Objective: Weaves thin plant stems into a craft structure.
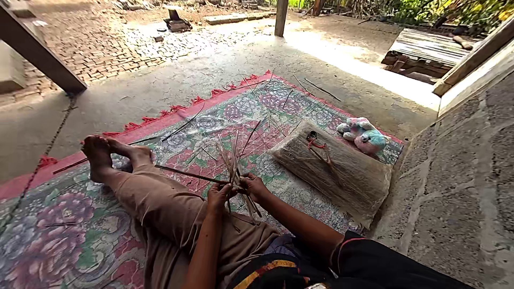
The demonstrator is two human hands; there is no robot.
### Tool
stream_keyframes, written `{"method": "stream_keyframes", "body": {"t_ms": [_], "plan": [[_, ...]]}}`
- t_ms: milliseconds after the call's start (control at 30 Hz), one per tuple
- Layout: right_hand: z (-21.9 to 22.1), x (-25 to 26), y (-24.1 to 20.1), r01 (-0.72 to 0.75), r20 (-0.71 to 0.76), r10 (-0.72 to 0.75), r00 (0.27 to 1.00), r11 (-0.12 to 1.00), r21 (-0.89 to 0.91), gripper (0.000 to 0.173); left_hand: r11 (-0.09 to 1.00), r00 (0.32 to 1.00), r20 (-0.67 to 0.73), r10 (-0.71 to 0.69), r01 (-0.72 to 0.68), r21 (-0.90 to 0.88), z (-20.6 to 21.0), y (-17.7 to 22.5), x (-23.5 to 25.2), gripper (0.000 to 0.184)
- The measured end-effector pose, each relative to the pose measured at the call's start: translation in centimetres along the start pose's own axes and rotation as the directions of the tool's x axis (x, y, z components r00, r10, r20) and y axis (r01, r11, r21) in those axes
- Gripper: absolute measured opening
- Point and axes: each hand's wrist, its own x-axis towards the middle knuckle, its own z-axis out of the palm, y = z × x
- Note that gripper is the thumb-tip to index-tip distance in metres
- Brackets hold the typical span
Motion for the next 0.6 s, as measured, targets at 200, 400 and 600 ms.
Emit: {"method": "stream_keyframes", "body": {"t_ms": [200, 400, 600], "plan": [[0.1, -0.5, -0.7, 0.047, -0.010, -0.046, 0.999, 0.996, 0.081, 0.013, 0.989, 0.992, -0.070, -0.103, 0.095, -0.111, 0.5, 0.3, 0.0, 0.014], [-0.4, 0.0, -0.8, 0.019, 0.067, -0.016, 0.998, 0.999, -0.036, 0.013, 0.995, 0.998, -0.017, -0.068, 0.067, -0.070, 1.2, 0.6, 0.3, 0.016], [-0.3, 0.4, -1.7, -0.128, 0.115, 0.144, 0.983, 0.982, -0.141, 0.011, 0.999, 0.998, 0.041, -0.040, 0.042, -0.035, 1.3, 1.0, 0.1, 0.016]]}}
